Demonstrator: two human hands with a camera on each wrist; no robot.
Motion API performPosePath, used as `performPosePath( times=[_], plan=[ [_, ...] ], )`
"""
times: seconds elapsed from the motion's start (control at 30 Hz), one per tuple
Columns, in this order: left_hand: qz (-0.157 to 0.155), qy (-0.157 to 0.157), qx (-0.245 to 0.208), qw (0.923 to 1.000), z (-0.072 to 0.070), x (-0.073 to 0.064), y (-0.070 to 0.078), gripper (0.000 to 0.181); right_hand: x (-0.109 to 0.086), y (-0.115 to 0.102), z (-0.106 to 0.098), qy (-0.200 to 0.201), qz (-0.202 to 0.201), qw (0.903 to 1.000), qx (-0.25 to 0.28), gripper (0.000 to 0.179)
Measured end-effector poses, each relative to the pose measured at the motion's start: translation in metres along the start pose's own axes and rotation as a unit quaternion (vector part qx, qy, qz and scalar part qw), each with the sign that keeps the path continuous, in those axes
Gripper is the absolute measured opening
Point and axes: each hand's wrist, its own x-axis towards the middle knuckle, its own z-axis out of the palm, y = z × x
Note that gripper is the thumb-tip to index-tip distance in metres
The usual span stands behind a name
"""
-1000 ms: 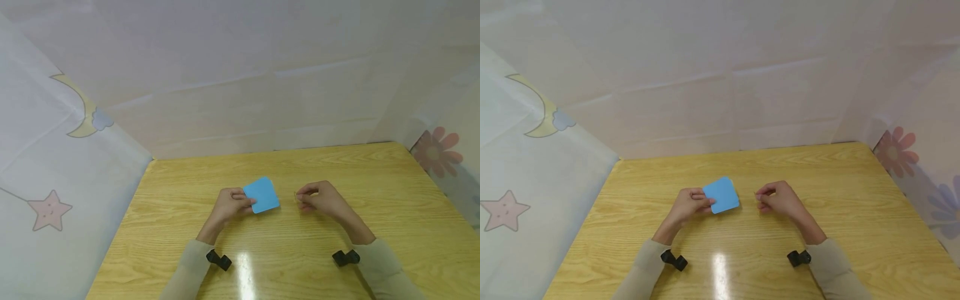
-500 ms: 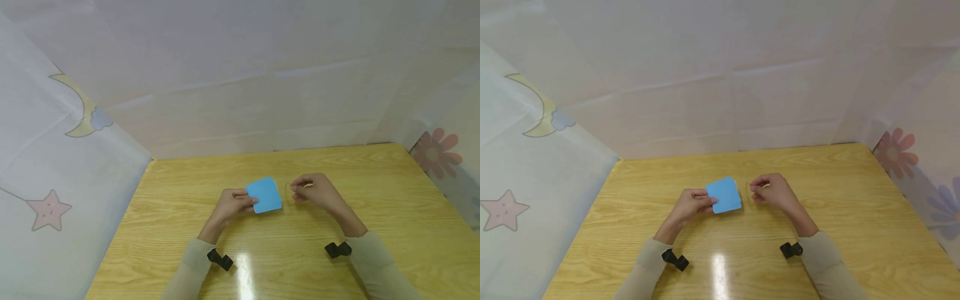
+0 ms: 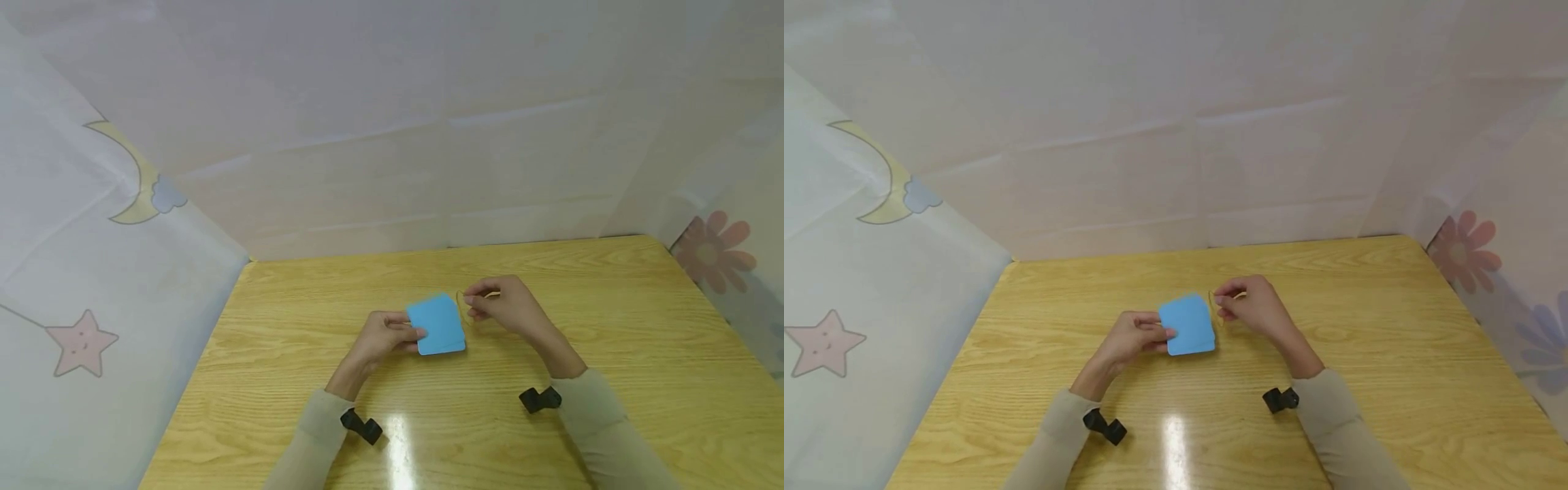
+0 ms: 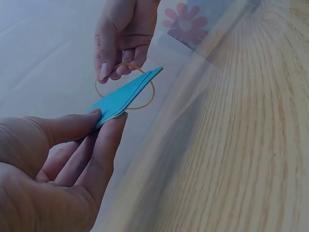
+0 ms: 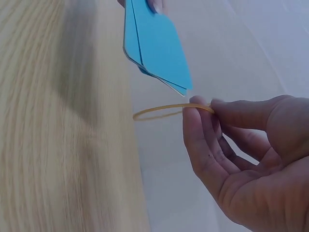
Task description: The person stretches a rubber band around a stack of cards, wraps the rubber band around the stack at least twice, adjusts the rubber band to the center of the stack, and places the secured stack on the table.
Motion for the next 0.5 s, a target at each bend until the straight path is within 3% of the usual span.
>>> performPosePath(
  times=[0.1,0.13,0.23,0.33,0.5],
  plan=[
    [-0.004,-0.005,0.001,1.0000,0.0019,0.0009,-0.0006,0.006,0.0002,-0.0015,0.0011,0.001,-0.014,0.9999,-0.006,0.026],
    [-0.005,-0.009,0.000,1.0000,0.0026,0.0016,-0.0007,0.005,0.0002,-0.0019,0.0014,0.000,-0.019,0.9998,-0.008,0.025],
    [-0.008,-0.016,-0.004,0.9998,0.0039,0.0027,-0.0015,0.018,-0.0004,-0.0031,0.0021,-0.002,-0.032,0.9994,-0.013,0.024],
    [-0.012,-0.018,-0.007,0.9997,0.0045,0.0028,-0.0018,0.004,-0.0011,-0.0039,0.0024,-0.006,-0.046,0.9987,-0.020,0.023],
    [-0.011,-0.025,-0.009,0.9996,0.0041,0.0032,-0.0024,0.028,-0.0015,-0.0030,0.0031,-0.010,-0.076,0.9963,-0.039,0.019]
  ],
)
